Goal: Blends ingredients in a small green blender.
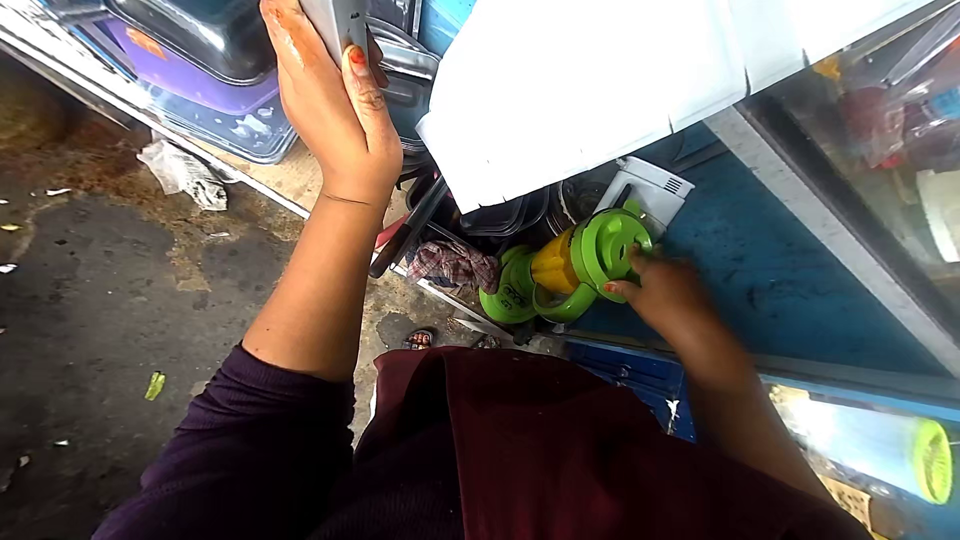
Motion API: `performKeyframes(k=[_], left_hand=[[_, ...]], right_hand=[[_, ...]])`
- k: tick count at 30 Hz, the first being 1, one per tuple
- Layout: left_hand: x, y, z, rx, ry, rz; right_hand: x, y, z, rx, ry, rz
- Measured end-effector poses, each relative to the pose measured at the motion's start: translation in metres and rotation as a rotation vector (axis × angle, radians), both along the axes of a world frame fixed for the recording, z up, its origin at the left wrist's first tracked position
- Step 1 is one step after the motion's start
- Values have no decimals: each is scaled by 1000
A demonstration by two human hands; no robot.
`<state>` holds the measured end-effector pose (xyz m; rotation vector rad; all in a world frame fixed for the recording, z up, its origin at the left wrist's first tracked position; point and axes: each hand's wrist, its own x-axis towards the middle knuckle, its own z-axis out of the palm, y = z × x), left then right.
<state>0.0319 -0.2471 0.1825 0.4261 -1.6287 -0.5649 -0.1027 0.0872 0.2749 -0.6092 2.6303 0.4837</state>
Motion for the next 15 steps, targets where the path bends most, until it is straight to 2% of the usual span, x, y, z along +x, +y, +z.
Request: performKeyframes(k=[15], left_hand=[[0, 0, 1, -16, 1, 1]], right_hand=[[-3, 6, -4, -19, 27, 30]])
